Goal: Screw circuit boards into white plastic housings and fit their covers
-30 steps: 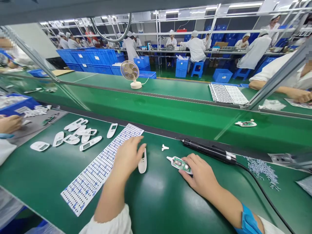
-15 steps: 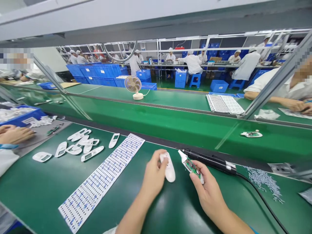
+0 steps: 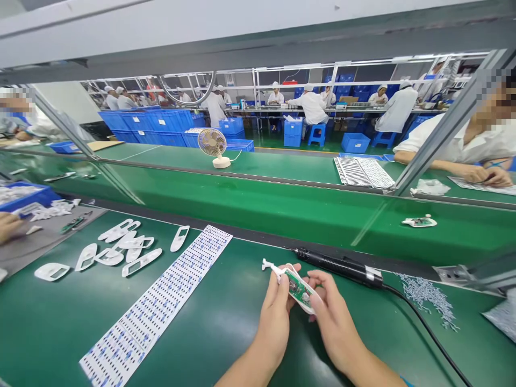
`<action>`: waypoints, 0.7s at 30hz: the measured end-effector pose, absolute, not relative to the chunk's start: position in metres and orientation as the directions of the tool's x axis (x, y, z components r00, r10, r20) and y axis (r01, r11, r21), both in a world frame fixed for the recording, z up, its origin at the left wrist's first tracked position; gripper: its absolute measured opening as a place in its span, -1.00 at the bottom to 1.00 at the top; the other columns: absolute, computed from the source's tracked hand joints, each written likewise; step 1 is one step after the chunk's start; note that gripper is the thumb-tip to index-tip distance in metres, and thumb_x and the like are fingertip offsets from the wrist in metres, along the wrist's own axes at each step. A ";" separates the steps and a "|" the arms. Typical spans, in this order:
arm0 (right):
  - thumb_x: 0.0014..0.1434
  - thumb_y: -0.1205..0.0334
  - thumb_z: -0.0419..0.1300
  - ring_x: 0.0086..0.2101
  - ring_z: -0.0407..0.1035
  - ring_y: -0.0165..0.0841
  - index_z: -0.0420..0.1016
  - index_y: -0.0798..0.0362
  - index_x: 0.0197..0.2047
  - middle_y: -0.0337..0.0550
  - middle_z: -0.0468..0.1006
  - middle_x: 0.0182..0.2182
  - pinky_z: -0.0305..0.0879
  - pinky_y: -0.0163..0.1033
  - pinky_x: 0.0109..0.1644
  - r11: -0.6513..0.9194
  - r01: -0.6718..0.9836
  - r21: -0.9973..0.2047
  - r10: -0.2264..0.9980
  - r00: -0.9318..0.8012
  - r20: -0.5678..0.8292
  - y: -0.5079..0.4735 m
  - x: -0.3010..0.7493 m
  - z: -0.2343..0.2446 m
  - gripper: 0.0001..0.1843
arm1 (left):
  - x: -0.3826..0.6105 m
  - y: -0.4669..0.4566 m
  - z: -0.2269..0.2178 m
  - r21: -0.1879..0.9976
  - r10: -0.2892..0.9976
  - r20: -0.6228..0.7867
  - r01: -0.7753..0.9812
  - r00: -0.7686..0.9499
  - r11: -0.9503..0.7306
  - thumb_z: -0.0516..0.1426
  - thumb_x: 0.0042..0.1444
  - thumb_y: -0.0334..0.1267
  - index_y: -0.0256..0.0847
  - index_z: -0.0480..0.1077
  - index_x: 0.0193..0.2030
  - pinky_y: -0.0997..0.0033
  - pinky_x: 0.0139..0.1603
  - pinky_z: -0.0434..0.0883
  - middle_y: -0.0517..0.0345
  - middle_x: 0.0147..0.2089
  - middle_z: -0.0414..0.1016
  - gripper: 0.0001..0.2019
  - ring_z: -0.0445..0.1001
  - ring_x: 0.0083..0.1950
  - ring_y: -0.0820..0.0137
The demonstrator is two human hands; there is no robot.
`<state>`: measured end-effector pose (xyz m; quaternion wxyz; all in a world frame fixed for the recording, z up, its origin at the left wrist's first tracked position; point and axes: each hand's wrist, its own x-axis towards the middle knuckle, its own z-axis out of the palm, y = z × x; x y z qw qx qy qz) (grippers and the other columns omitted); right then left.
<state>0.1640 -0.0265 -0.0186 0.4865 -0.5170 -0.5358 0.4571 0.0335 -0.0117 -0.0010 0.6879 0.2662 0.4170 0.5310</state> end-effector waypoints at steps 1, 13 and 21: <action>0.36 -0.32 0.05 -0.31 0.50 -0.22 0.43 0.01 0.06 -0.08 0.53 -0.25 0.50 -0.18 -0.33 -0.095 -0.071 -0.993 0.995 -0.019 -0.094 -0.025 0.163 -0.016 -0.43 | 0.032 -0.011 -0.002 0.821 0.956 -0.268 -0.491 0.122 0.293 0.24 0.21 0.18 -0.14 0.50 0.12 0.38 -0.22 0.47 -0.07 0.13 0.55 -0.49 0.54 -0.15 0.30; 0.26 -0.39 0.18 -0.58 0.39 -0.38 0.45 0.11 -0.16 -0.16 0.52 -0.44 0.37 -0.29 -0.50 -0.414 -0.358 -0.837 0.884 -0.379 -0.275 -0.026 0.168 0.002 -0.37 | 0.017 -0.009 0.001 0.864 0.862 -0.092 -0.390 0.498 0.318 0.13 0.35 0.05 -0.05 0.33 0.35 0.42 -0.57 0.48 0.09 -0.26 0.52 -0.50 0.49 -0.56 0.43; 0.42 -0.21 0.04 -0.47 0.35 -0.36 0.45 0.03 -0.02 -0.24 0.48 -0.43 0.29 -0.29 -0.38 -0.073 -0.003 -0.997 0.995 -0.062 -0.073 -0.024 0.178 0.001 -0.53 | 0.017 -0.010 0.013 0.933 0.969 -0.056 -0.332 0.242 0.137 0.20 0.30 0.04 -0.11 0.58 -0.01 0.15 0.34 0.30 -0.02 0.42 0.34 -0.69 0.29 0.41 0.01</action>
